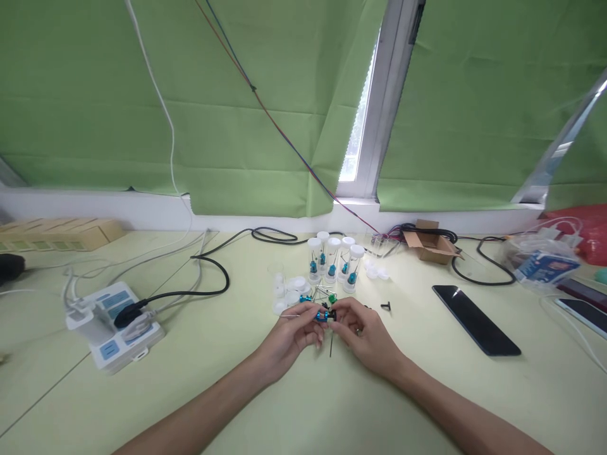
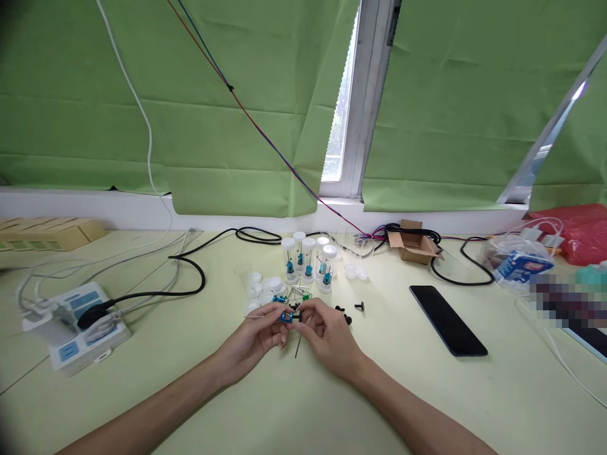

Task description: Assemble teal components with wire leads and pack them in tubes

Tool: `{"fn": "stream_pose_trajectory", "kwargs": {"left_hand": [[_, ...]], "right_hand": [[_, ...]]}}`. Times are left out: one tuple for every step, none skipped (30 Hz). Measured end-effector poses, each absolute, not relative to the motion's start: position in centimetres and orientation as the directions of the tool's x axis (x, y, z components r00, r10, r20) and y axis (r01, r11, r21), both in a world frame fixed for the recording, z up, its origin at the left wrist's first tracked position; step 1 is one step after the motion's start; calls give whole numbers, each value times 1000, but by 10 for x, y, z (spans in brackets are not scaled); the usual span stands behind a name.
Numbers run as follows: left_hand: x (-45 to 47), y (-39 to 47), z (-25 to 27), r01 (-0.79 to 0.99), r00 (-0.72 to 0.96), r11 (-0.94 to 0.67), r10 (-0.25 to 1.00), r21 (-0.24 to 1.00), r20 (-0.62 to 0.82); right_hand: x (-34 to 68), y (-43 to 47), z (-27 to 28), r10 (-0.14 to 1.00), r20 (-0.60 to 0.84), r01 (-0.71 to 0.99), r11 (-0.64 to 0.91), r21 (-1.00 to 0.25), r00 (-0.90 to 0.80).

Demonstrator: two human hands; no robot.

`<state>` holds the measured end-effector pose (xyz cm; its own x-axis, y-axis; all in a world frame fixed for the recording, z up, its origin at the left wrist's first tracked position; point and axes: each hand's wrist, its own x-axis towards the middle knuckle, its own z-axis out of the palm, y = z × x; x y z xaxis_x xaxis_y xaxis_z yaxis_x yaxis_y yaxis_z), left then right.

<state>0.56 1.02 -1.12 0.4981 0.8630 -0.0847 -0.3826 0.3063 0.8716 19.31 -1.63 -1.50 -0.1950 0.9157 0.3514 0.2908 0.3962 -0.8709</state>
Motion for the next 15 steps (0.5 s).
{"fn": "stream_pose_trajectory", "kwargs": {"left_hand": [[6, 10, -11, -382, 496, 308, 864, 871, -88], [6, 10, -10, -380, 494, 310, 865, 872, -92], [6, 10, -10, -376, 493, 312, 865, 872, -96], [7, 10, -10, -374, 495, 314, 863, 873, -98], [7, 10, -10, -372, 497, 314, 862, 873, -98], [7, 10, -10, -371, 501, 314, 860, 874, -96], [7, 10, -10, -368, 506, 314, 857, 875, -94], [7, 10, -10, -363, 511, 314, 855, 877, -94], [7, 10, -10, -358, 515, 313, 852, 880, -94], [7, 10, -10, -352, 516, 312, 851, 882, -95], [6, 10, -11, -347, 516, 312, 851, 884, -97], [6, 10, -11, -345, 516, 312, 851, 885, -99], [6, 10, -11, -345, 515, 312, 851, 885, -100], [6, 10, -11, -348, 514, 313, 852, 884, -99], [6, 10, -11, -354, 513, 312, 853, 882, -96]], "right_hand": [[193, -16, -16, 914, 355, 291, 401, -869, -199], [193, -16, -16, 913, 354, 290, 401, -869, -201], [193, -16, -17, 915, 349, 287, 396, -872, -203], [193, -16, -17, 917, 343, 284, 391, -875, -204], [193, -16, -18, 918, 338, 283, 387, -878, -206], [193, -16, -18, 919, 335, 286, 384, -878, -206], [193, -15, -18, 920, 333, 294, 383, -876, -207], [193, -15, -18, 920, 332, 304, 383, -872, -207], [193, -15, -17, 920, 334, 319, 386, -866, -207], [193, -14, -17, 919, 337, 337, 390, -857, -206], [192, -14, -17, 917, 341, 356, 395, -847, -206], [192, -14, -16, 916, 345, 374, 399, -837, -205], [192, -14, -16, 915, 346, 384, 401, -832, -205], [192, -14, -15, 917, 341, 384, 396, -834, -206], [192, -14, -14, 920, 333, 373, 388, -843, -205]]}}
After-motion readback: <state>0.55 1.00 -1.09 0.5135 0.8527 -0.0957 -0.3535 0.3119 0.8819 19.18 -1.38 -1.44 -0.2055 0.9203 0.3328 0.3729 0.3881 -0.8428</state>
